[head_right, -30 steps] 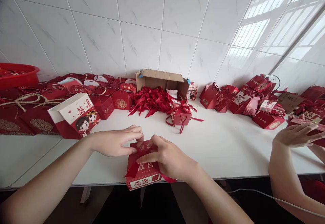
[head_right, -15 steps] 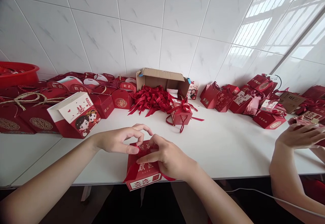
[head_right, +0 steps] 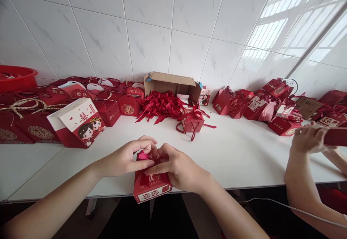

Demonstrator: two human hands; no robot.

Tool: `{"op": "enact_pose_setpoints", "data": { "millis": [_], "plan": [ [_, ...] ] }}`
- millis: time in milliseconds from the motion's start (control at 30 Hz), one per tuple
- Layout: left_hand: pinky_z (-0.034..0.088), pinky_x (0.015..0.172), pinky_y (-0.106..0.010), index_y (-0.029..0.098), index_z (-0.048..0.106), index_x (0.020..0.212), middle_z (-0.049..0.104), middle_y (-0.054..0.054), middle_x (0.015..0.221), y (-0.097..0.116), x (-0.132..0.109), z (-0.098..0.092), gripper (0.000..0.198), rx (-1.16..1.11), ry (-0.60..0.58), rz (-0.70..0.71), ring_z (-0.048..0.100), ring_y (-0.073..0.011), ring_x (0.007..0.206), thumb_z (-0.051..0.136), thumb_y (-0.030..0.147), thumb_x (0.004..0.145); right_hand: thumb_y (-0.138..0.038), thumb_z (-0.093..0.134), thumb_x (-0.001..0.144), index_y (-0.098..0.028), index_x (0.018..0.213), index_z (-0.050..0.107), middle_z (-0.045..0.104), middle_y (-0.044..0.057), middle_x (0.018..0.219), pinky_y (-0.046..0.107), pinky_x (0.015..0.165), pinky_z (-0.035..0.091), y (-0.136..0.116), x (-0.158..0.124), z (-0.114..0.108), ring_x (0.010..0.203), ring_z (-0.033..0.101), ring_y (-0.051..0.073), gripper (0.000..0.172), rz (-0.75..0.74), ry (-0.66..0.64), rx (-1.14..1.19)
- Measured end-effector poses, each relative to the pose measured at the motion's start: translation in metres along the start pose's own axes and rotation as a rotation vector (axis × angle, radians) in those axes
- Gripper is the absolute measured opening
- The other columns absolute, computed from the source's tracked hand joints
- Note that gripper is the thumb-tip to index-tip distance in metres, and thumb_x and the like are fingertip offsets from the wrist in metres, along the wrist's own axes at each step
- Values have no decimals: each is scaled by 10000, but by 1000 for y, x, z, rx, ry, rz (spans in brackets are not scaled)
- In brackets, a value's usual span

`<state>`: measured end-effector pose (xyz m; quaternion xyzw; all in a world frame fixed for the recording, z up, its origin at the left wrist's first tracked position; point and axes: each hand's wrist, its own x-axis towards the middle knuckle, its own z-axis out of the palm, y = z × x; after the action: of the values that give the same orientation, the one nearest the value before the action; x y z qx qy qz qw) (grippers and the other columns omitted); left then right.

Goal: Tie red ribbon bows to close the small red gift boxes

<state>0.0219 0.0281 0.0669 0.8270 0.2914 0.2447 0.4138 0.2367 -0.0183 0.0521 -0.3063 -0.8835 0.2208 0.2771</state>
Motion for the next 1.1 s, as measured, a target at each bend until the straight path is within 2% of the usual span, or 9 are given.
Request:
{"op": "enact_pose_setpoints", "data": {
  "millis": [200, 333, 433, 633, 833, 967, 1100],
  "plan": [
    [494, 868, -358, 232, 310, 688, 620, -39, 935, 2, -5, 6, 334, -76, 62, -71, 591, -247, 1070, 632, 189, 768, -49, 499, 895, -237, 1094, 729, 534, 88, 1077, 324, 891, 524, -2, -1, -2, 1050, 591, 183, 358, -22, 21, 78],
    [488, 859, -353, 231, 300, 697, 657, -38, 940, 0, -8, 7, 360, -151, 45, -82, 604, -234, 1038, 646, 237, 792, -63, 413, 939, -219, 1177, 566, 592, 71, 1053, 319, 853, 521, -1, -5, 1, 950, 609, 150, 323, 19, 134, 141],
    [481, 854, -338, 229, 297, 707, 674, -43, 982, 0, -10, 8, 363, -185, 45, -86, 610, -211, 995, 646, 247, 804, -91, 452, 937, -223, 1102, 484, 622, 47, 1008, 294, 780, 512, 0, -7, 5, 867, 599, 139, 214, 61, 231, 149],
    [482, 822, -342, 212, 306, 634, 674, -75, 980, 4, -7, 14, 390, -228, 104, -134, 638, -225, 933, 589, 359, 858, -76, 479, 914, -218, 1057, 496, 627, 29, 919, 260, 681, 482, 0, -7, 7, 759, 566, 126, 203, 28, 267, 143],
    [476, 799, -328, 216, 252, 581, 678, -62, 882, 6, -4, 21, 461, -279, 168, -161, 648, -239, 935, 650, 295, 798, -70, 487, 906, -229, 1057, 490, 605, 23, 910, 260, 676, 476, 2, -9, 10, 754, 559, 127, 219, 55, 306, 175],
    [474, 801, -320, 217, 239, 577, 687, -52, 888, 4, -4, 24, 482, -311, 174, -176, 646, -227, 932, 683, 259, 760, -98, 484, 922, -237, 1028, 466, 569, 14, 908, 259, 680, 473, 4, -12, 14, 773, 551, 126, 176, 87, 339, 289],
    [471, 836, -339, 219, 267, 568, 717, -57, 895, 0, -5, 25, 486, -308, 179, -190, 635, -256, 1018, 724, 270, 726, -139, 482, 942, -243, 974, 445, 512, -13, 863, 237, 648, 448, 6, -17, 17, 723, 506, 105, 114, 144, 375, 433]
  ]
}}
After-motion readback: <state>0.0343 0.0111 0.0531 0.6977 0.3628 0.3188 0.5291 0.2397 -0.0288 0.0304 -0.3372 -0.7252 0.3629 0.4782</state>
